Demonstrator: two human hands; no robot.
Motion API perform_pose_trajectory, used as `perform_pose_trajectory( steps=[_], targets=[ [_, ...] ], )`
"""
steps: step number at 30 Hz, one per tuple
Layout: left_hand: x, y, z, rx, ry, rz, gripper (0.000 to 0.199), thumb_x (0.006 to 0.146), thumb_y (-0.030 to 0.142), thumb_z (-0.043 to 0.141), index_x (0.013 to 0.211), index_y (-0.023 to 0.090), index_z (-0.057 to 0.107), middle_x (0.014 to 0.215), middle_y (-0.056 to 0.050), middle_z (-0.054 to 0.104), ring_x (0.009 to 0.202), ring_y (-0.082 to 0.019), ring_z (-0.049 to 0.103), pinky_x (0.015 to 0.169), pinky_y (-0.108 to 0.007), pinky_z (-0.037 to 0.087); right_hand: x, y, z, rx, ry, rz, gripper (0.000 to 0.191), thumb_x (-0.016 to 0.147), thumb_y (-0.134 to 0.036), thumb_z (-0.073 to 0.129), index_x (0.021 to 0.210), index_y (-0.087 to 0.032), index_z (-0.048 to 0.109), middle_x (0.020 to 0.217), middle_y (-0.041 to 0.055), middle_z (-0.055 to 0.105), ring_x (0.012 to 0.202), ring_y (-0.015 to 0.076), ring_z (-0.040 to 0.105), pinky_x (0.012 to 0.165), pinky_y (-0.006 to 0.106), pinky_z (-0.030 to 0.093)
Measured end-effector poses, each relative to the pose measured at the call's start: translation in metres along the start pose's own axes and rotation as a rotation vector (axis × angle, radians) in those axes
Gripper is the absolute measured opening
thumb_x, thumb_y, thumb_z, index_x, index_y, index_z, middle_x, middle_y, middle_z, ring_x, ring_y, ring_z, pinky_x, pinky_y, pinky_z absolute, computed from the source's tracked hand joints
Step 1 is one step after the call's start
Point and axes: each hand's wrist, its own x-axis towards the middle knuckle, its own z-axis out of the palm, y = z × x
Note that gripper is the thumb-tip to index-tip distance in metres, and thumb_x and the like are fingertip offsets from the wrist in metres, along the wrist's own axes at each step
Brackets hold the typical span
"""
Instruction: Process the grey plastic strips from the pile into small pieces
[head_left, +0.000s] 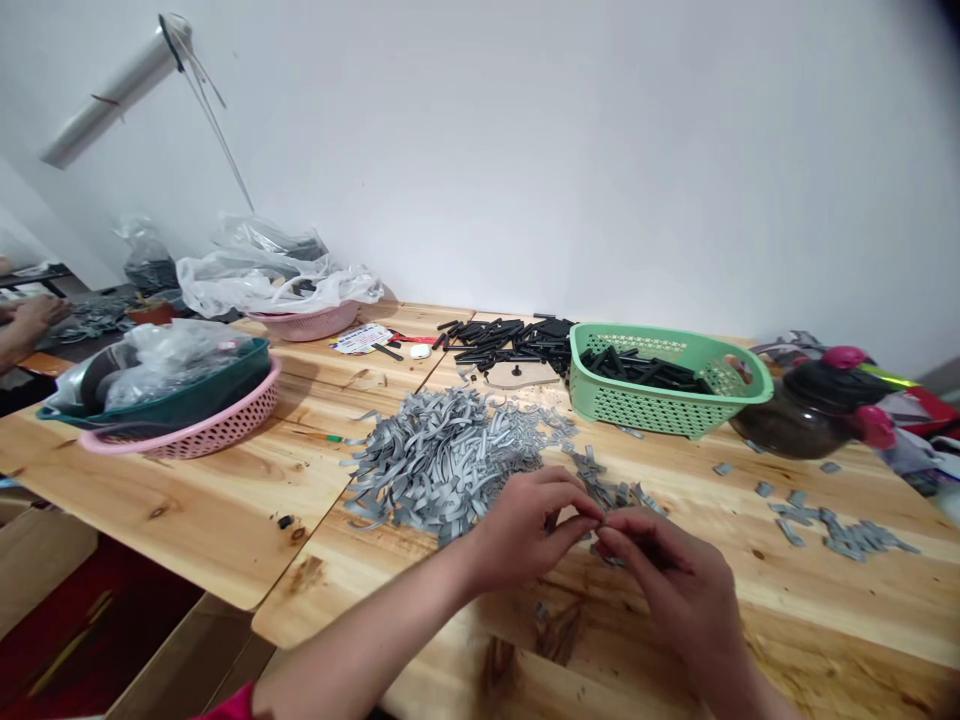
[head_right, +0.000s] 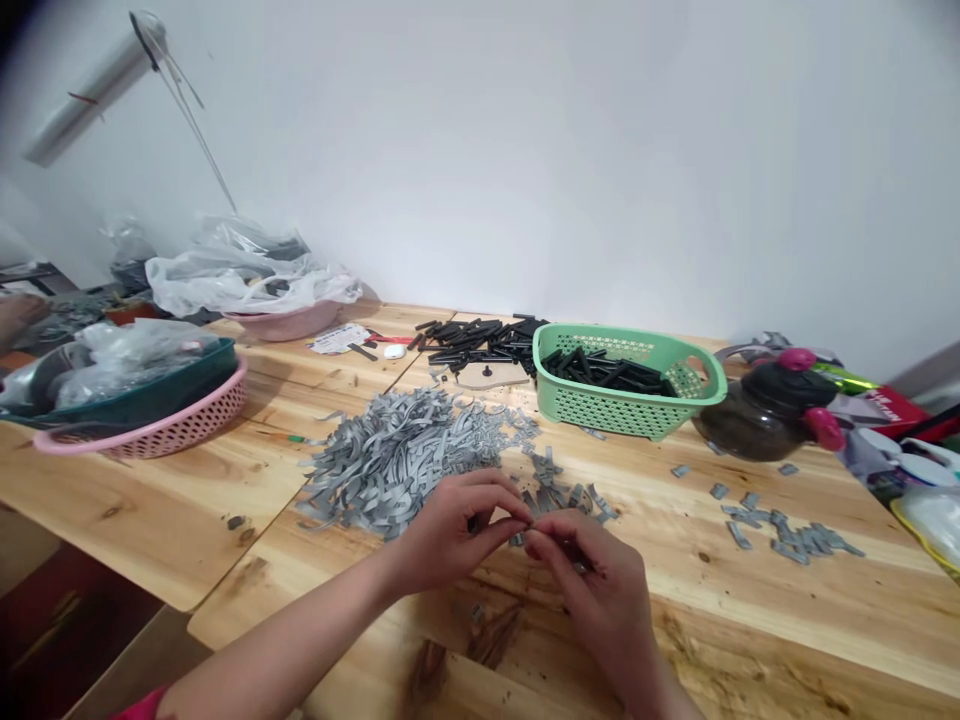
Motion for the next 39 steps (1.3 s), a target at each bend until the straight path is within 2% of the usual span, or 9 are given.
perform_pose_trajectory(
  steps=[8, 13, 17, 21, 27, 30, 35, 37, 39],
  targets=[
    [-0.003, 0.003, -0.005, 0.207, -0.165, 0.072, 0.014, 0.092, 0.018, 0.047, 0.096, 0.014, 0.059, 0.097, -0.01, 0.063, 0.091, -0.017, 0.06, 0.078, -0.026, 0.049, 0.005, -0.004, -0.003, -0.02, 0.008, -0.082, 0.005, 0.085, -0.024, 0.067, 0.086, -0.024, 0.072, 0.083, -0.0006, 0.071, 0.073, 0.0113, 0.066, 0.065, 0.015, 0.053],
    [-0.001, -0.001, -0.004, 0.194, -0.221, 0.018, 0.01, 0.088, 0.018, 0.048, 0.095, 0.015, 0.053, 0.096, -0.008, 0.06, 0.086, -0.016, 0.057, 0.073, -0.026, 0.046, 0.007, 0.0, 0.0, 0.182, -0.083, 0.182, 0.014, 0.084, -0.034, 0.07, 0.085, -0.02, 0.073, 0.079, 0.0028, 0.071, 0.071, 0.013, 0.066, 0.065, 0.018, 0.053],
    [-0.003, -0.004, 0.005, 0.196, -0.185, -0.021, 0.006, 0.087, 0.019, 0.049, 0.092, 0.016, 0.052, 0.093, -0.007, 0.059, 0.081, -0.015, 0.055, 0.069, -0.025, 0.044, 0.011, 0.002, 0.002, 0.472, -0.138, 0.395, 0.023, 0.08, -0.038, 0.073, 0.076, -0.016, 0.068, 0.073, 0.0034, 0.068, 0.068, 0.013, 0.064, 0.067, 0.022, 0.055],
    [-0.004, -0.008, 0.009, 0.208, -0.094, -0.065, 0.007, 0.084, 0.017, 0.051, 0.09, 0.016, 0.053, 0.091, -0.006, 0.059, 0.078, -0.015, 0.054, 0.068, -0.025, 0.043, 0.013, 0.001, 0.003, 0.604, -0.082, 0.504, 0.027, 0.072, -0.036, 0.081, 0.07, -0.014, 0.066, 0.071, 0.0026, 0.065, 0.064, 0.0102, 0.061, 0.064, 0.019, 0.053],
    [0.002, -0.008, 0.007, -0.116, 0.092, -0.314, 0.022, 0.09, 0.032, 0.054, 0.099, 0.015, 0.064, 0.093, -0.007, 0.066, 0.065, -0.01, 0.054, 0.06, -0.022, 0.041, 0.013, -0.01, 0.007, 0.616, -0.03, 0.571, 0.031, 0.068, -0.04, 0.082, 0.071, -0.013, 0.067, 0.068, 0.0034, 0.065, 0.06, 0.0119, 0.062, 0.061, 0.022, 0.055],
    [0.005, -0.01, 0.008, -0.387, 0.071, -0.471, 0.03, 0.084, 0.043, 0.062, 0.081, 0.014, 0.068, 0.076, -0.004, 0.064, 0.052, -0.007, 0.046, 0.048, -0.021, 0.031, 0.017, -0.006, -0.005, 0.442, -0.028, 0.508, 0.035, 0.068, -0.047, 0.079, 0.077, -0.014, 0.068, 0.073, 0.0067, 0.068, 0.062, 0.0167, 0.065, 0.062, 0.028, 0.055],
    [0.005, -0.022, 0.011, -0.987, 0.219, -0.828, 0.038, 0.078, 0.049, 0.066, 0.079, 0.012, 0.063, 0.065, 0.002, 0.051, 0.039, -0.001, 0.022, 0.038, -0.02, 0.008, 0.03, 0.021, -0.06, -0.555, 0.428, 0.284, 0.041, 0.079, -0.051, 0.062, 0.098, -0.016, 0.072, 0.082, 0.0115, 0.071, 0.076, 0.0291, 0.068, 0.071, 0.041, 0.052],
    [0.005, -0.026, 0.012, -1.083, 0.248, -0.907, 0.04, 0.074, 0.048, 0.07, 0.079, 0.01, 0.063, 0.064, 0.003, 0.048, 0.041, -0.001, 0.023, 0.039, -0.018, 0.006, 0.031, 0.027, -0.071, -0.868, 0.459, 0.244, 0.046, 0.082, -0.051, 0.058, 0.106, -0.014, 0.071, 0.072, 0.0117, 0.069, 0.075, 0.0327, 0.067, 0.07, 0.043, 0.05],
    [0.004, -0.027, 0.013, -1.126, 0.26, -0.944, 0.042, 0.072, 0.049, 0.072, 0.08, 0.009, 0.063, 0.065, 0.002, 0.048, 0.043, -0.001, 0.024, 0.039, -0.018, 0.006, 0.028, 0.024, -0.063, -0.848, 0.388, 0.136, 0.042, 0.085, -0.051, 0.057, 0.101, -0.015, 0.071, 0.067, 0.0084, 0.067, 0.065, 0.0263, 0.065, 0.064, 0.036, 0.049]
  ],
)
